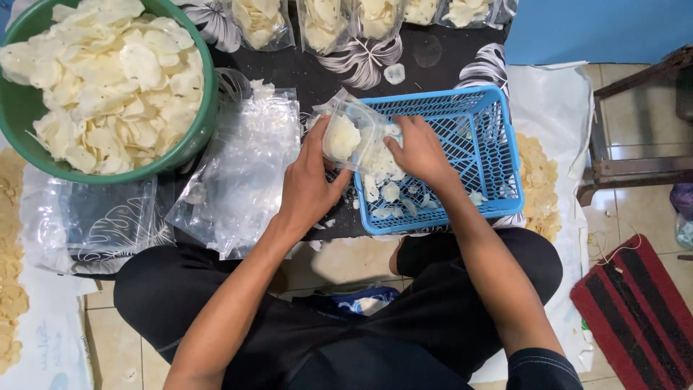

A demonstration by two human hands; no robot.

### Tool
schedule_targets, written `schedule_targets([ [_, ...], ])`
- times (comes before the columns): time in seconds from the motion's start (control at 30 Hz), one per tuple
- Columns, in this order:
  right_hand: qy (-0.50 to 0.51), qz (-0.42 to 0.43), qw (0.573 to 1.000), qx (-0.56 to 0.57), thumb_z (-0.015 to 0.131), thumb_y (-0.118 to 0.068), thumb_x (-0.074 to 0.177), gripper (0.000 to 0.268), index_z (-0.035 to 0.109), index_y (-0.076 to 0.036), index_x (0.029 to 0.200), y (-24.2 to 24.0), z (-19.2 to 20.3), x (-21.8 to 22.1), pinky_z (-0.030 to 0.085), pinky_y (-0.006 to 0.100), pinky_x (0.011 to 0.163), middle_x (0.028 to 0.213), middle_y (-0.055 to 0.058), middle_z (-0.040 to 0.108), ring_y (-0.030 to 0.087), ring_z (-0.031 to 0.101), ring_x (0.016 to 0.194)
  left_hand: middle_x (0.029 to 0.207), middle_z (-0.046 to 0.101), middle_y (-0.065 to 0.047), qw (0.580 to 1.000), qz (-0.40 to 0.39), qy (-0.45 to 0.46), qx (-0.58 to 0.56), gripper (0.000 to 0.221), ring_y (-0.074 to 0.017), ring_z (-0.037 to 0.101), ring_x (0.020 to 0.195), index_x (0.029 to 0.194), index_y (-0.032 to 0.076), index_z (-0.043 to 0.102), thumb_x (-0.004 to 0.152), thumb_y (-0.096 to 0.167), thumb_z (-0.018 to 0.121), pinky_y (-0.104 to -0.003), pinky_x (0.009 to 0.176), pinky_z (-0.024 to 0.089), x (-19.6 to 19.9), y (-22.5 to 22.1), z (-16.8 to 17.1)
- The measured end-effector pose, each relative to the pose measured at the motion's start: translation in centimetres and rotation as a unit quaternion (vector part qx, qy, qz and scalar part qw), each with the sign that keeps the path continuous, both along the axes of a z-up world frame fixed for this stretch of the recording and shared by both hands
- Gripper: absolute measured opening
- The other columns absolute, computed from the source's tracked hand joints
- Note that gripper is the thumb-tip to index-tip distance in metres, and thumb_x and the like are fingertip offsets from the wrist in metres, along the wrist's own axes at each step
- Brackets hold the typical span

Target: Packaging chips into small plastic bags by hand

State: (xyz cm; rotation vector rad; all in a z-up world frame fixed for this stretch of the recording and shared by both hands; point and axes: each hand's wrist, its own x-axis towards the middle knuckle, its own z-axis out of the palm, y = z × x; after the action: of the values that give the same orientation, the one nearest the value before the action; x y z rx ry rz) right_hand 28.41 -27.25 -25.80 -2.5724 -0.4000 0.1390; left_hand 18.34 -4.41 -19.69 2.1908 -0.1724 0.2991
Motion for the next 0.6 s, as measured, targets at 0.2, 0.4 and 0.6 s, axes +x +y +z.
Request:
schedule_targets([
  [0.2, 0.007, 0.05, 0.995, -0.083, 0.054, -0.019, 0.101, 0.038, 0.063, 0.01, 0.123, 2.1, -3.4, -0.8, 0.059, 0.062, 0.083, 0.124, 0.031, 0.053, 0.055, 0.059, 0.111, 0.149, 0.048, -0.025, 1.0, 0.002, 0.002, -0.001, 0.074, -0.0378, 0.075, 0.078, 0.15, 0.005, 0.034, 0.088, 0.008, 0.073, -0.053, 0.07, 0.061, -0.1, 0.1, 0.3],
  [0.4, 0.029, 0.117, 0.992, -0.044, 0.067, -0.024, 0.09, 0.031, 0.067, 0.003, 0.106, 2.8, -1.9, -1.6, 0.056, 0.063, 0.077, 0.102, 0.024, 0.065, 0.054, 0.067, 0.094, 0.149, 0.047, -0.026, 1.0, -0.003, 0.008, -0.001, 0.074, -0.0357, 0.074, 0.08, 0.151, 0.005, 0.033, 0.089, 0.009, 0.072, -0.05, 0.068, 0.061, 0.1, 0.1, 0.0],
  [0.6, 0.018, 0.032, 0.998, -0.055, 0.064, -0.023, 0.088, 0.019, 0.066, -0.004, 0.085, 2.8, -2.7, -1.1, 0.057, 0.058, 0.07, 0.081, 0.017, 0.069, 0.05, 0.072, 0.081, 0.149, 0.047, -0.026, 1.0, -0.004, 0.013, 0.0, 0.074, -0.0352, 0.074, 0.08, 0.151, 0.003, 0.033, 0.088, 0.008, 0.072, -0.05, 0.067, 0.061, 0.2, 0.1, -0.2],
])
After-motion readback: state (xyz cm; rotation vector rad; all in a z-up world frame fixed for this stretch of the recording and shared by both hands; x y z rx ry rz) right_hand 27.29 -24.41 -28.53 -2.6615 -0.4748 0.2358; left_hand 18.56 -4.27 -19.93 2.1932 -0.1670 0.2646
